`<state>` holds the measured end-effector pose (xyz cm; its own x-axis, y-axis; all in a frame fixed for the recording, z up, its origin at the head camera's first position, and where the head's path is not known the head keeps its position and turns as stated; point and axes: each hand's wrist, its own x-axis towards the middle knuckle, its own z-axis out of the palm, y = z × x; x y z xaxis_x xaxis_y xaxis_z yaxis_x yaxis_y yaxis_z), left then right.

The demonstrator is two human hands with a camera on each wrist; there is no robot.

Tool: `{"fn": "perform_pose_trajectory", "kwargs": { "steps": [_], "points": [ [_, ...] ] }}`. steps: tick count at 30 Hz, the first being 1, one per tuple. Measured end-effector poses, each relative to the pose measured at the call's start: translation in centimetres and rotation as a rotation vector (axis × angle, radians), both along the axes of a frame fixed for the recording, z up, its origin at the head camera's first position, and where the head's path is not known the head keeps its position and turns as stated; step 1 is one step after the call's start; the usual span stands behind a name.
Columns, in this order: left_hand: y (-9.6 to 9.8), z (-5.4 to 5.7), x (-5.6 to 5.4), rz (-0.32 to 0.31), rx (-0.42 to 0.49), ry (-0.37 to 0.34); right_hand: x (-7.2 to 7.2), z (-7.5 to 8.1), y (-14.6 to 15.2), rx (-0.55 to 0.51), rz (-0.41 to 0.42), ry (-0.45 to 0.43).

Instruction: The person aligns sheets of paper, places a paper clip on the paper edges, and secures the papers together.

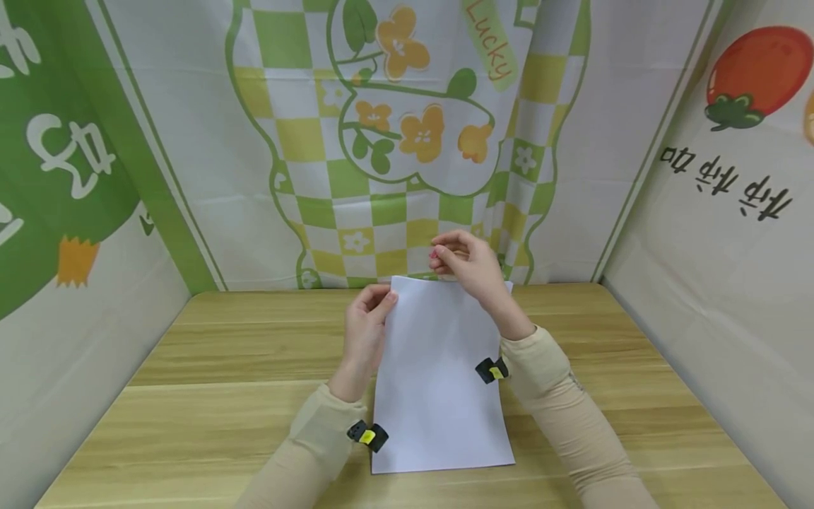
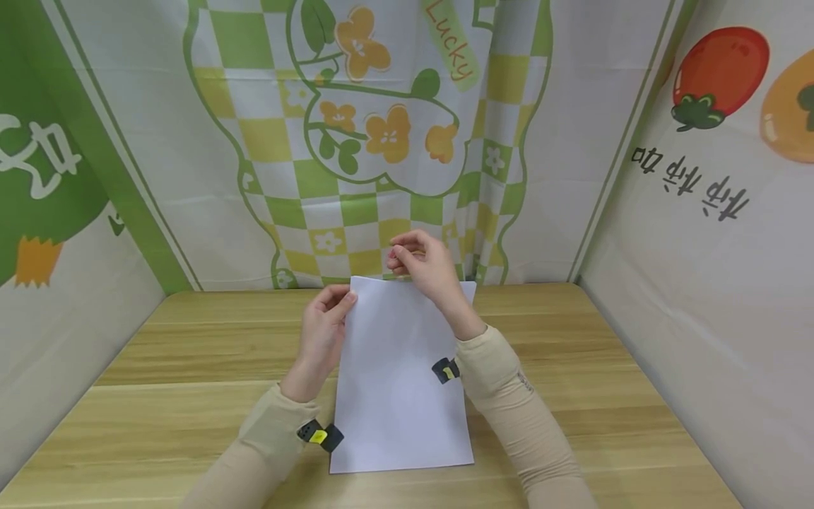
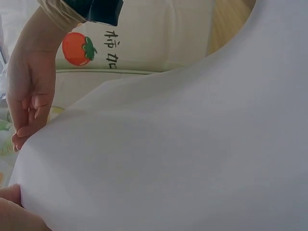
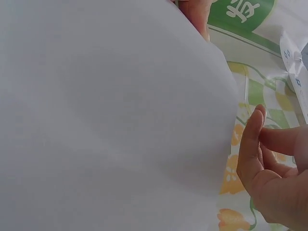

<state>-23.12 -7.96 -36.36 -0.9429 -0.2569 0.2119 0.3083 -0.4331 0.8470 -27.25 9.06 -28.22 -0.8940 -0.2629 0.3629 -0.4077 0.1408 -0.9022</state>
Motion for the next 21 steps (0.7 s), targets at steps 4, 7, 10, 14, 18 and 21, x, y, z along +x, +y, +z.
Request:
{"fn": "perform_pose_trajectory", "kwargs": {
  "steps": [4,7,10,14,18,21],
  "points": [
    [-0.02,0.0,-0.01,0.001,-0.004,0.002,0.09,0.12,0.06,-0.004,0.007,0.002],
    [-0.02,0.01,-0.01,0.001,-0.007,0.004,0.09,0.18,0.05,-0.013,0.037,-0.035],
    [0.0,0.06,0.06,0.0,-0.005,0.004,0.06,0.16,0.02,-0.027,0.082,-0.077],
    [0.04,0.18,0.2,-0.004,-0.005,0.002,0.04,0.1,-0.07,-0.042,0.119,-0.107],
    [0.05,0.25,0.28,-0.008,-0.008,0.002,0.07,0.06,-0.13,-0.046,0.119,-0.111],
    [0.03,0.26,0.29,-0.007,-0.013,-0.001,0.14,0.04,-0.12,-0.044,0.113,-0.112]
  ]
}}
